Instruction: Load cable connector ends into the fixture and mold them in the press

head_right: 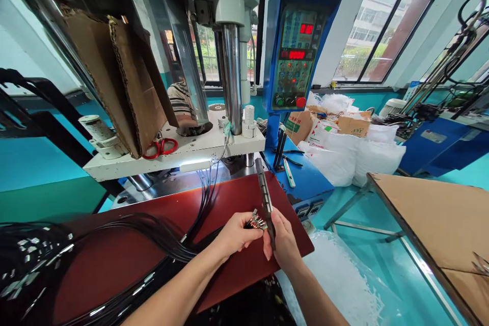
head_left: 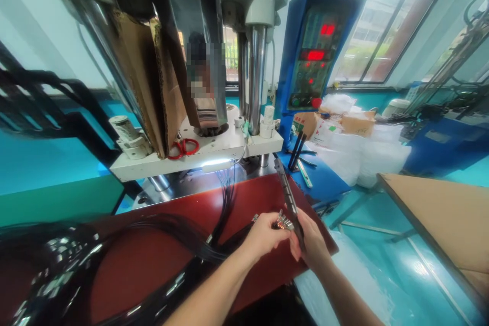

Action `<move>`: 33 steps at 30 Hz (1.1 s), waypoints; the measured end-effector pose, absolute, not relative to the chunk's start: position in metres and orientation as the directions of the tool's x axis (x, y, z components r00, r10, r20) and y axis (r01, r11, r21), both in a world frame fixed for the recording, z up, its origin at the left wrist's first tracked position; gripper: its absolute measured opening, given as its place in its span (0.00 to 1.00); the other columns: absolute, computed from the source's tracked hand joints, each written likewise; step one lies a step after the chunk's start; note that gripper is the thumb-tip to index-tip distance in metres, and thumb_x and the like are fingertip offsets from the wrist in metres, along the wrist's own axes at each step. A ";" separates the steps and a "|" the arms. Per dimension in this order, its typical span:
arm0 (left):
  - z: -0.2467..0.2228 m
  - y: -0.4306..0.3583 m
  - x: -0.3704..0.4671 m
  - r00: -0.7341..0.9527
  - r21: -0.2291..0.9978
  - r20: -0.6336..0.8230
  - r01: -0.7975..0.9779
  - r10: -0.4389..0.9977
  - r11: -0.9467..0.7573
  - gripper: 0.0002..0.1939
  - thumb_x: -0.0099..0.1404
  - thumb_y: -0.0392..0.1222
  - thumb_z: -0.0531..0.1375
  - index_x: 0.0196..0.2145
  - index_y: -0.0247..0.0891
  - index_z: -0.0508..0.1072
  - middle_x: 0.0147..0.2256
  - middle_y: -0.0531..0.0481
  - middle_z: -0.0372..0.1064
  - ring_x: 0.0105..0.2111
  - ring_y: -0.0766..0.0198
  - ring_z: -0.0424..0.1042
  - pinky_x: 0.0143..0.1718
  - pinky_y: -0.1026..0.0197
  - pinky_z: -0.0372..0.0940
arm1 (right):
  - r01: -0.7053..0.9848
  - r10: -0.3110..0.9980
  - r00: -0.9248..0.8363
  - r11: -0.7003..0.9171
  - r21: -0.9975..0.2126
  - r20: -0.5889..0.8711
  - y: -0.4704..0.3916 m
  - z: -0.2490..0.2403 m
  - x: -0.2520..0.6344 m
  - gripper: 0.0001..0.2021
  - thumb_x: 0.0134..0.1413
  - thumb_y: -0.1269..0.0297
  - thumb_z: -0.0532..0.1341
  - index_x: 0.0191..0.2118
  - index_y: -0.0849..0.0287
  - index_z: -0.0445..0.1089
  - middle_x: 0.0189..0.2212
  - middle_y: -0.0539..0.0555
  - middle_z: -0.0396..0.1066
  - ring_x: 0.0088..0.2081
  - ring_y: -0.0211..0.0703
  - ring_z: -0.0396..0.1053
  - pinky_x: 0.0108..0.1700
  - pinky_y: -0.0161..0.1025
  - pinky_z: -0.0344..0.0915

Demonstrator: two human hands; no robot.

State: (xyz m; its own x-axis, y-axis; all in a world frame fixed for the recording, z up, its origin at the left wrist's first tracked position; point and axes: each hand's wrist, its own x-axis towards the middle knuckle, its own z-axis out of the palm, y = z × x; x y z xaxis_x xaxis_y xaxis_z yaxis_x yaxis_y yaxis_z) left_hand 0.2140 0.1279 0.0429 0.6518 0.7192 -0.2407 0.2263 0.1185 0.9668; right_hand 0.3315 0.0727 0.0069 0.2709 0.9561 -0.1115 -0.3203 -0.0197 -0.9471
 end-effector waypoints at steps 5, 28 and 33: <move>0.033 0.128 0.216 0.647 0.969 -0.143 0.245 0.749 -0.027 0.04 0.48 0.37 0.56 0.20 0.35 0.64 0.15 0.59 0.56 0.16 0.73 0.54 0.19 0.69 0.50 | -0.243 0.942 0.323 -0.004 -0.970 -0.085 0.073 0.012 0.331 0.19 0.55 0.51 0.53 0.41 0.64 0.66 0.08 0.42 0.56 0.09 0.31 0.51 0.09 0.28 0.48; 0.038 0.139 0.208 0.596 0.993 -0.099 0.109 0.797 0.041 0.09 0.54 0.44 0.55 0.25 0.36 0.64 0.20 0.58 0.57 0.19 0.72 0.55 0.20 0.69 0.52 | -0.242 0.944 0.319 -0.005 -0.970 -0.084 0.067 0.006 0.328 0.22 0.58 0.53 0.50 0.52 0.63 0.57 0.08 0.41 0.56 0.08 0.32 0.48 0.08 0.27 0.47; 0.039 0.138 0.210 0.598 0.981 -0.157 0.184 0.786 0.056 0.09 0.51 0.43 0.57 0.24 0.35 0.63 0.17 0.59 0.56 0.19 0.73 0.55 0.21 0.69 0.51 | -0.243 0.953 0.298 0.022 -0.970 -0.053 0.063 0.007 0.328 0.23 0.57 0.53 0.51 0.52 0.65 0.57 0.08 0.41 0.54 0.08 0.32 0.49 0.10 0.27 0.47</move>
